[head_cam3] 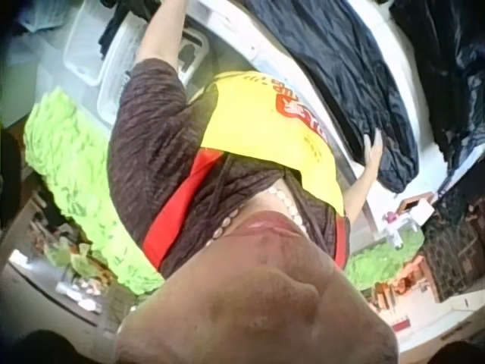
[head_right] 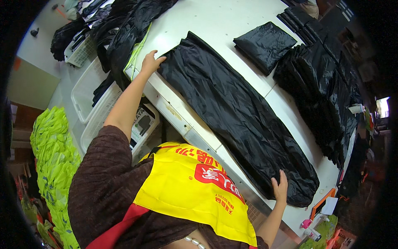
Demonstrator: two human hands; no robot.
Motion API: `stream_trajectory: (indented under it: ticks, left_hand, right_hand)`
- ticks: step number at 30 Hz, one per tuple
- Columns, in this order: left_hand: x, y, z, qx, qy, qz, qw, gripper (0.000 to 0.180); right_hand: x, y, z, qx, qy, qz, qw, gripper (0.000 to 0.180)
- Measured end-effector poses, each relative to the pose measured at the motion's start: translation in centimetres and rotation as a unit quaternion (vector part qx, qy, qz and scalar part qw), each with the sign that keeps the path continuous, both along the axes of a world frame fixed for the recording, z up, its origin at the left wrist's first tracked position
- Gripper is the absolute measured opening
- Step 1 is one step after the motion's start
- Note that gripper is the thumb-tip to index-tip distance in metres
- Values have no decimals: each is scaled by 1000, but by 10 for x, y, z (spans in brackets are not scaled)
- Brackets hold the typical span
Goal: The person folds black trousers on a white table. They lay each pair flat, fold the legs together, fold the garment in half or thirds, and place the folded item into a white basket. The process repeats for multiple pairs.
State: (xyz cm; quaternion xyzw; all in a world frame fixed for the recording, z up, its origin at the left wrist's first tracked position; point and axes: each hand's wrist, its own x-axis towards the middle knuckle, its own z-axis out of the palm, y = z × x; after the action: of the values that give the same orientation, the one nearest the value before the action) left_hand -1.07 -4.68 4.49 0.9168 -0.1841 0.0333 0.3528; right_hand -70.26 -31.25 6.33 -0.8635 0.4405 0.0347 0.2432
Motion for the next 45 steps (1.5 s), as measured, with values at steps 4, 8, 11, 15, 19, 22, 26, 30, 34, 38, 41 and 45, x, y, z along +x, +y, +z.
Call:
stream_trajectory:
  ticks: [4, 8, 11, 15, 19, 22, 26, 30, 34, 38, 41, 45]
  left_hand:
    - [35, -7, 36, 12, 274, -115, 955, 30]
    - [38, 3, 143, -228, 246, -280, 900, 26]
    - [42, 55, 134, -198, 258, -233, 917, 23]
    - [28, 116, 33, 30, 442, -10, 896, 23]
    - [33, 96, 59, -60, 523, 7, 850, 25]
    - [62, 32, 100, -231, 457, -147, 846, 19]
    - [64, -55, 206, -400, 247, -348, 811, 15]
    - [49, -51, 208, -283, 74, -358, 887, 15]
    - [85, -8, 77, -110, 193, -210, 952, 34]
    - [80, 39, -16, -11, 198, -200, 959, 32]
    - [55, 39, -19, -56, 240, -153, 957, 28]
    - [66, 57, -56, -81, 125, -197, 969, 34]
  right_hand:
    - [24, 48, 18, -27, 77, 64, 995, 76]
    - [-13, 55, -16, -27, 49, 11, 998, 59]
    - [-13, 54, -12, 16, 39, -26, 999, 57]
    - [-6, 55, -12, -14, 22, -9, 1000, 72]
    - [-9, 55, -19, -34, 13, -8, 999, 77]
    - [-6, 56, -18, -39, 12, -12, 999, 79]
    - [-13, 61, -29, -66, -10, -35, 997, 80]
    - [-12, 64, -41, -90, -18, -50, 994, 82]
    - [-2, 64, -40, -90, -6, -58, 994, 83]
    - [-7, 62, -43, -100, 1, -54, 993, 83]
    - [-18, 65, -43, -131, 37, -44, 990, 79]
    - [6, 83, -28, -291, 207, -188, 915, 69]
